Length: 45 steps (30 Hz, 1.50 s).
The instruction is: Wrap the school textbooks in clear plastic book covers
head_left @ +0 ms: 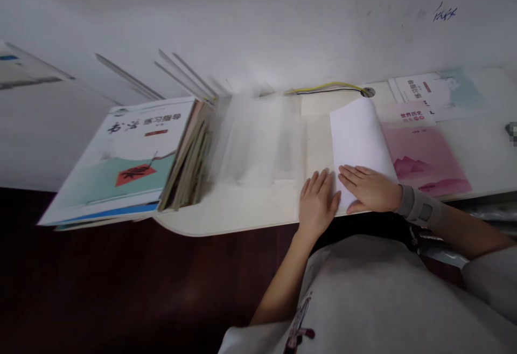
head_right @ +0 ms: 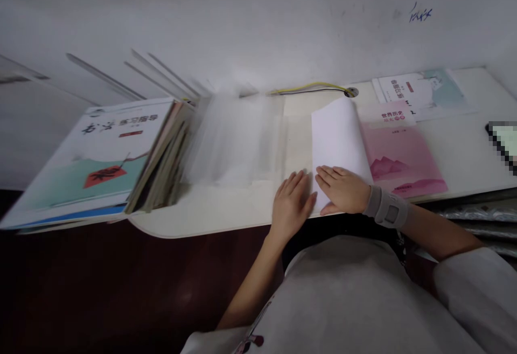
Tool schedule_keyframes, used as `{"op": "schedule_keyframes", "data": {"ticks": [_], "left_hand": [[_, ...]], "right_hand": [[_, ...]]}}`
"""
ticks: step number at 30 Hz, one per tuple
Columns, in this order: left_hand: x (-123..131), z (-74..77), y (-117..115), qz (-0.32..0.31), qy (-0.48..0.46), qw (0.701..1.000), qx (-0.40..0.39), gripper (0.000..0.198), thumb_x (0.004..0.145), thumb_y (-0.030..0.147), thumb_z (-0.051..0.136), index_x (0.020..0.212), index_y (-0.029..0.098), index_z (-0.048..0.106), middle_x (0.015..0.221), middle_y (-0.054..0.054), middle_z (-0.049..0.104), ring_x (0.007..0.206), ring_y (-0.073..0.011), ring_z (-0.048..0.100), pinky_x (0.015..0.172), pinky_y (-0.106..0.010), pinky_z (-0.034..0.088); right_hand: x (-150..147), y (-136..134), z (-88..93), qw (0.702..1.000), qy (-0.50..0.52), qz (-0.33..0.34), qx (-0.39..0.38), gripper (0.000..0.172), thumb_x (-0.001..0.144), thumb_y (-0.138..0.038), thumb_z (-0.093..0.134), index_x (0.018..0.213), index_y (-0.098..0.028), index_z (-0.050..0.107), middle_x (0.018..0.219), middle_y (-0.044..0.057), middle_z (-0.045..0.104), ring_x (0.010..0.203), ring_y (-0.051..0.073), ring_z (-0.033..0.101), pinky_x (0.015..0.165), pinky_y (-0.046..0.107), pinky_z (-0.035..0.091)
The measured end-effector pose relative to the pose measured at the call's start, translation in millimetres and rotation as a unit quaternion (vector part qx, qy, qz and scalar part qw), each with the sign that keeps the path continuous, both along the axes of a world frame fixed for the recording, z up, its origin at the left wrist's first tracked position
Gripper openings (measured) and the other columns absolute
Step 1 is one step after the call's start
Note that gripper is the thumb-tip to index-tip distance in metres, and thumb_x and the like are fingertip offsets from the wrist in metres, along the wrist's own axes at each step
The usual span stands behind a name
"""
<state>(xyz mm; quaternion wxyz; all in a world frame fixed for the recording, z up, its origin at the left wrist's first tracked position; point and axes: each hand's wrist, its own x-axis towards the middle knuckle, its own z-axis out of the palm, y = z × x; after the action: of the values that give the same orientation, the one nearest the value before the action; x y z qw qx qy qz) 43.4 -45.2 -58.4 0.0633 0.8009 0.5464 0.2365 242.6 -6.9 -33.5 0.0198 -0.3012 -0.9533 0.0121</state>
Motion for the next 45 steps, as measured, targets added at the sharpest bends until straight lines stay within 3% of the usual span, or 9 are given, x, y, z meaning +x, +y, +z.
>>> {"op": "schedule_keyframes", "data": {"ticks": [4,7,15,20,24,27,31,38,45], "left_hand": [[-2.9,0.6,0.7,0.0,-0.029,0.999,-0.016,0.039,0.092,0.027,0.045,0.13,0.018,0.052,0.136,-0.012,0.055,0.129,-0.0254,0.047,0.105,-0.047,0.04],[-3.6,-0.2,1.3,0.0,-0.045,0.999,-0.015,0.038,0.094,0.027,0.041,0.13,0.019,0.052,0.134,-0.01,0.057,0.128,-0.0236,0.049,0.105,-0.046,0.041],[0.7,3.8,0.9,-0.01,0.014,1.0,-0.017,0.055,0.089,0.045,0.051,0.135,0.014,0.046,0.141,-0.014,0.049,0.133,-0.0293,0.041,0.108,-0.048,0.035],[1.3,4.5,0.0,-0.008,0.035,0.999,-0.014,0.05,0.089,0.041,0.053,0.134,0.018,0.049,0.141,-0.011,0.049,0.133,-0.0289,0.041,0.108,-0.047,0.035],[1.6,3.6,-0.7,-0.01,0.039,0.999,-0.002,0.044,0.089,0.04,0.053,0.129,0.021,0.054,0.138,-0.01,0.053,0.131,-0.0301,0.043,0.106,-0.048,0.037],[2.8,2.9,-0.9,-0.011,0.033,0.999,0.009,0.044,0.089,0.04,0.053,0.129,0.02,0.054,0.137,-0.011,0.053,0.13,-0.03,0.044,0.105,-0.049,0.038],[1.8,3.7,-0.1,-0.012,0.024,0.999,0.018,0.051,0.089,0.045,0.053,0.133,0.02,0.05,0.139,-0.012,0.051,0.132,-0.0312,0.042,0.104,-0.051,0.039],[9.6,10.8,-13.0,-0.111,0.043,0.991,0.067,0.061,0.088,0.054,0.05,0.136,0.016,0.045,0.14,-0.014,0.049,0.136,-0.0316,0.035,0.108,-0.055,0.032],[62.6,10.0,-22.2,-0.204,0.055,0.964,0.164,0.029,0.091,0.029,0.052,0.115,0.014,0.061,0.129,-0.011,0.059,0.126,-0.025,0.049,0.108,-0.045,0.035]], "right_hand": [[10.4,-0.4,1.9,1.0,-0.007,0.013,-0.005,0.08,0.084,-0.065,0.047,0.138,-0.006,0.041,0.145,0.025,0.037,0.134,0.033,0.038,0.107,0.046,0.032],[11.7,-6.0,0.8,1.0,0.005,0.016,-0.025,0.088,0.081,-0.07,0.045,0.14,-0.006,0.039,0.146,0.027,0.035,0.136,0.035,0.034,0.107,0.048,0.031],[-1.6,-19.5,-6.3,0.996,0.069,-0.006,-0.059,0.1,0.082,-0.071,0.042,0.144,0.004,0.023,0.145,0.03,0.035,0.137,0.034,0.033,0.11,0.048,0.032],[14.3,16.6,14.9,0.996,0.069,-0.022,-0.049,0.075,0.089,-0.061,0.038,0.141,-0.007,0.036,0.143,0.023,0.042,0.134,0.034,0.038,0.108,0.051,0.033],[37.5,66.7,26.4,0.987,0.067,-0.141,-0.031,0.065,0.087,-0.055,0.049,0.139,-0.017,0.044,0.15,0.019,0.034,0.137,0.041,0.028,0.105,0.064,0.028],[48.4,93.4,19.2,0.973,0.084,-0.206,-0.067,0.067,0.083,-0.054,0.056,0.138,-0.016,0.046,0.152,0.018,0.028,0.139,0.043,0.021,0.107,0.064,0.026],[45.5,101.4,2.8,0.968,0.142,-0.197,-0.065,0.062,0.083,-0.051,0.058,0.133,-0.015,0.051,0.153,0.017,0.026,0.141,0.042,0.016,0.111,0.061,0.023],[38.2,103.1,-10.3,0.955,0.182,-0.232,-0.036,0.054,0.081,-0.04,0.061,0.127,-0.013,0.055,0.154,0.018,0.023,0.142,0.041,0.014,0.112,0.06,0.022],[42.0,104.7,-15.5,0.933,0.224,-0.279,-0.046,0.049,0.082,-0.038,0.056,0.122,-0.009,0.056,0.154,0.019,0.024,0.142,0.039,0.013,0.114,0.058,0.018]]}}
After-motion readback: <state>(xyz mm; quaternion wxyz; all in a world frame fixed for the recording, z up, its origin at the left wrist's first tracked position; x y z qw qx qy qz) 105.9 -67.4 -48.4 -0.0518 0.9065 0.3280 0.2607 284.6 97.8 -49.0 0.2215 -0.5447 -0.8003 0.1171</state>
